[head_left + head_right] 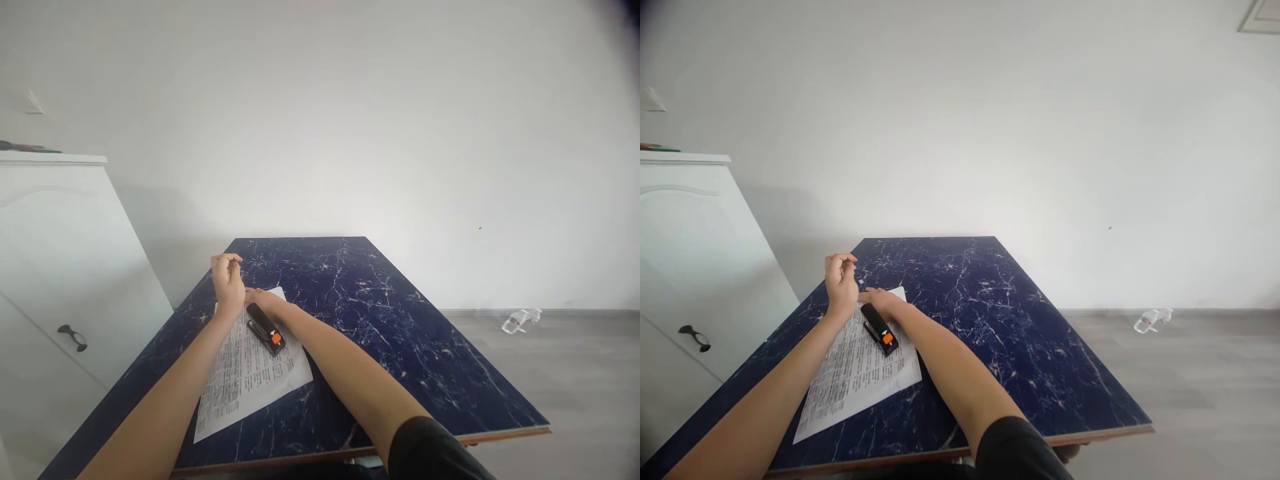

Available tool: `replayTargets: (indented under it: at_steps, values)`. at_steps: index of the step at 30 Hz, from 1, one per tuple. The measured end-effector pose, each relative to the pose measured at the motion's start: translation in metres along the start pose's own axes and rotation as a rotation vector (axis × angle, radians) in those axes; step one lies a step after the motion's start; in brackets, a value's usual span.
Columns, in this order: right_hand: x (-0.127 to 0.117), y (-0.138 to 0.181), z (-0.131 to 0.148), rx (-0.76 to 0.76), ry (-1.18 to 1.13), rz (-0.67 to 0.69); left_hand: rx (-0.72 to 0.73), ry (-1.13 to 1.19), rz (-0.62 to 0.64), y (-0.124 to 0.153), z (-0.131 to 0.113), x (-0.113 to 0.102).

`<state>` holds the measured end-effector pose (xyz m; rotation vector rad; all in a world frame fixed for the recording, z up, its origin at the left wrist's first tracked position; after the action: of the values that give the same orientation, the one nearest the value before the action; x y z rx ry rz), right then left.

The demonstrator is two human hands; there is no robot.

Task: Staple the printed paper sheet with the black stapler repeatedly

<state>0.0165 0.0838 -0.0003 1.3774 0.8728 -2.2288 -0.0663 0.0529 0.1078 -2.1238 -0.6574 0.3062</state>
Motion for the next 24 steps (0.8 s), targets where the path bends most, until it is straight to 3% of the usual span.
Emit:
replayTargets:
  at_steps: [7,13,19,24]
  values:
    - [-0.016,0.057,-0.053,0.033,-0.003,-0.088,0.075,0.023,0.246,0.019,-0.004,0.029]
    - [-0.04,0.105,-0.1,0.118,-0.011,-0.19,0.129,-0.059,0.666,0.055,0.011,0.066]
    - [-0.061,0.116,-0.098,0.19,-0.052,-0.329,0.23,-0.002,1.044,0.096,-0.007,0.078]
    - [-0.107,0.154,-0.086,0.387,-0.054,-0.59,0.166,0.019,1.124,0.101,-0.011,0.079]
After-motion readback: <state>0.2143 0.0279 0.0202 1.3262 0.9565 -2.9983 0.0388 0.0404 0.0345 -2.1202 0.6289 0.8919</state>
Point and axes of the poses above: each hand's wrist, its own y-axis away from the middle knuckle, its own x-axis out of the palm, z = x × y, the point moved 8 cm from there along -y, towards the middle knuckle, and after that the axes turned 11 degrees about -z, right-handed, at the moved point
